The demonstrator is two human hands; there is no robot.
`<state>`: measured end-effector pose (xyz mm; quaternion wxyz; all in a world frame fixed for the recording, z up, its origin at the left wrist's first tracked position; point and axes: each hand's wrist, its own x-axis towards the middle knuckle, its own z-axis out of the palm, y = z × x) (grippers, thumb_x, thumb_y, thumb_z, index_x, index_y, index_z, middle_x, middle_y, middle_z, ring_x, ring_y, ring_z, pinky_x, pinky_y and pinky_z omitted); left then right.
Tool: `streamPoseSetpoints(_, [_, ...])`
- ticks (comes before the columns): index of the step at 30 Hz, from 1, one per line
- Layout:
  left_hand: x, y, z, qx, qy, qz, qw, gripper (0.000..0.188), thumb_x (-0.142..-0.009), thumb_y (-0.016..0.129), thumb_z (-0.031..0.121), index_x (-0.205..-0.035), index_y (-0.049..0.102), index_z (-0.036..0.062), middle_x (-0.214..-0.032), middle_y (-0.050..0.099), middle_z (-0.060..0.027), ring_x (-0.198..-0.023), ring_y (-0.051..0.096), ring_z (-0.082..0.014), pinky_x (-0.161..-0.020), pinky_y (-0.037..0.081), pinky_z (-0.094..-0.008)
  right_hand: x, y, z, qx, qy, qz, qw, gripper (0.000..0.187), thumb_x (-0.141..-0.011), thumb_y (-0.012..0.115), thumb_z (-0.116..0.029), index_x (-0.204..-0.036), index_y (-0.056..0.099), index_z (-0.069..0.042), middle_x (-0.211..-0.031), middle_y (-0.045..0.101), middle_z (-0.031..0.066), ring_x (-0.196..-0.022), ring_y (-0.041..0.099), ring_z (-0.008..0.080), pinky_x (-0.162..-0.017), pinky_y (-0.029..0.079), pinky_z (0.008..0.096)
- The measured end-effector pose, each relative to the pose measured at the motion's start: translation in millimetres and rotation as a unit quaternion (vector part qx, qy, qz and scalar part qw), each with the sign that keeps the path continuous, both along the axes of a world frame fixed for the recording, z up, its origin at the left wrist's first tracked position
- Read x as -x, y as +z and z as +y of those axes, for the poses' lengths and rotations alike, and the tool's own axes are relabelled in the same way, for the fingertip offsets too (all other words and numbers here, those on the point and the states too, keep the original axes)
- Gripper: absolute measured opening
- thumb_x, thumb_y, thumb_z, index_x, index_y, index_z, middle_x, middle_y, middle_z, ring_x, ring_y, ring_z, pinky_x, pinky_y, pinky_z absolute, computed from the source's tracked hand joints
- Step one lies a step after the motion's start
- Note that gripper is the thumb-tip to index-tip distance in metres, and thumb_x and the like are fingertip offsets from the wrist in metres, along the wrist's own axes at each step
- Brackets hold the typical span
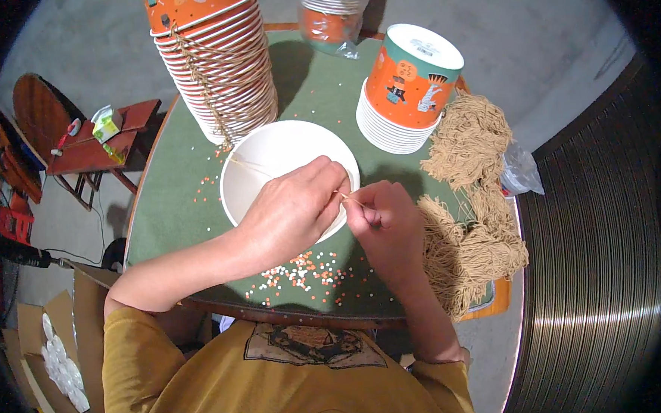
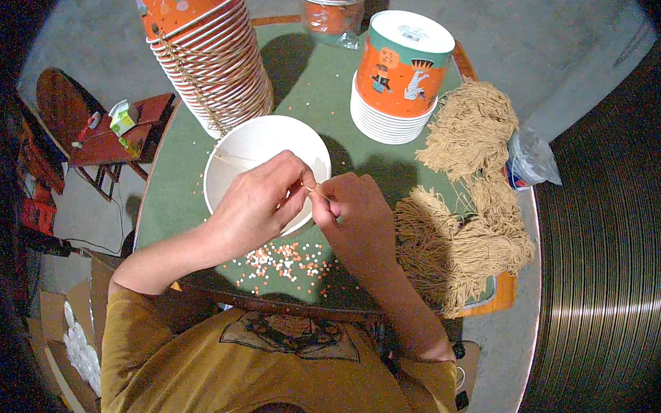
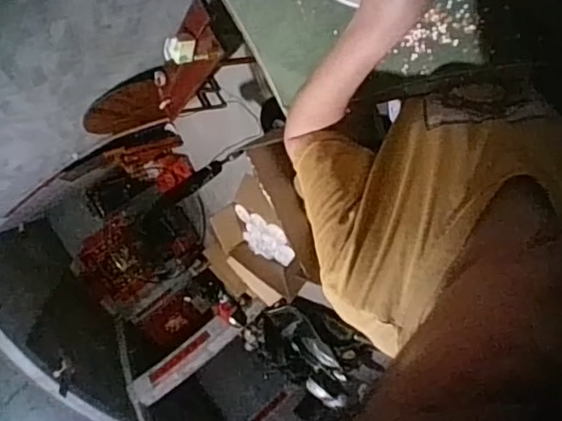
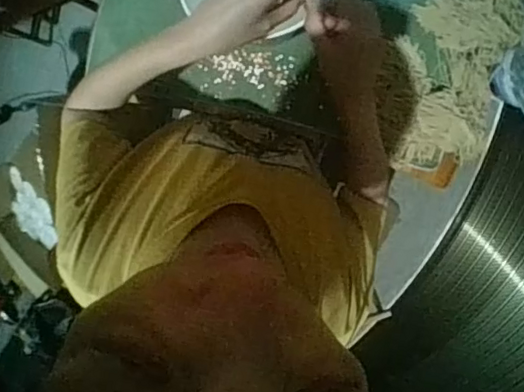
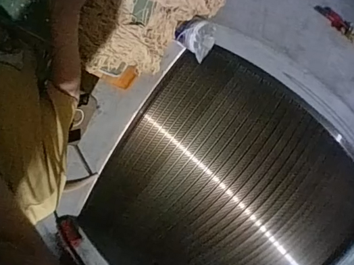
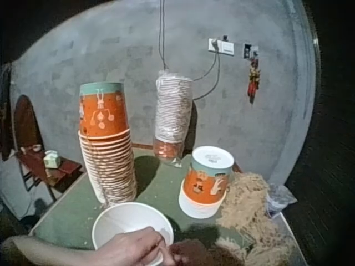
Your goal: Thread elastic strings through holes in paper cups and stack the finished products.
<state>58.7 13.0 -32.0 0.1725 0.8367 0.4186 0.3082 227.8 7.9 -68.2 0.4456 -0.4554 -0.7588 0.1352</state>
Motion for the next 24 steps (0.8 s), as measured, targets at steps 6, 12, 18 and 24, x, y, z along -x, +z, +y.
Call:
streamPoseSetpoints(6, [2,-9,3,0.178,0.018,-0.110,0.978,0.006,-0.088,0.057,0.006,-0.093,0.055,0.0031,-0.081,0.057,-0.0040,-0.074,0.056,-0.0142,-0.067,0.046,-0.0289,-2,-4,1,-0.056,0.007,-0.021,0.998,0.011,-0.079,0.067,-0.012,-0.078,0.057,-0.007,-0.073,0.056,0.0071,-0.065,0.054,0.0253,-0.061,0.045,0.0374])
streamPoseSetpoints(12, [7,-10,9,0.239,0.012,-0.151,0.959,0.014,-0.093,0.054,0.009,-0.105,0.057,0.0039,-0.091,0.056,0.0003,-0.083,0.051,-0.0079,-0.076,0.044,-0.0243,-5,3,-4,0.174,0.007,0.137,0.975,0.012,-0.081,0.066,-0.013,-0.083,0.060,-0.004,-0.073,0.059,0.0055,-0.061,0.053,0.0137,-0.057,0.044,0.0276])
streamPoseSetpoints(18, [6,-12,5,0.232,-0.004,-0.159,0.960,0.015,-0.094,0.054,0.013,-0.100,0.057,0.0004,-0.082,0.056,-0.0063,-0.073,0.053,-0.0140,-0.071,0.046,-0.0288,-3,4,-4,0.246,0.033,0.201,0.948,0.007,-0.086,0.065,-0.011,-0.086,0.061,-0.005,-0.069,0.048,-0.0095,-0.062,0.037,-0.0002,-0.056,0.031,0.0169])
streamPoseSetpoints(24, [6,-6,5,0.238,-0.025,-0.164,0.957,0.012,-0.091,0.056,0.012,-0.095,0.055,0.0007,-0.072,0.050,-0.0043,-0.067,0.049,-0.0139,-0.064,0.044,-0.0294,-2,2,-3,0.256,0.034,0.213,0.942,0.008,-0.086,0.065,-0.011,-0.087,0.061,-0.005,-0.069,0.047,-0.0095,-0.062,0.037,-0.0001,-0.056,0.031,0.0167])
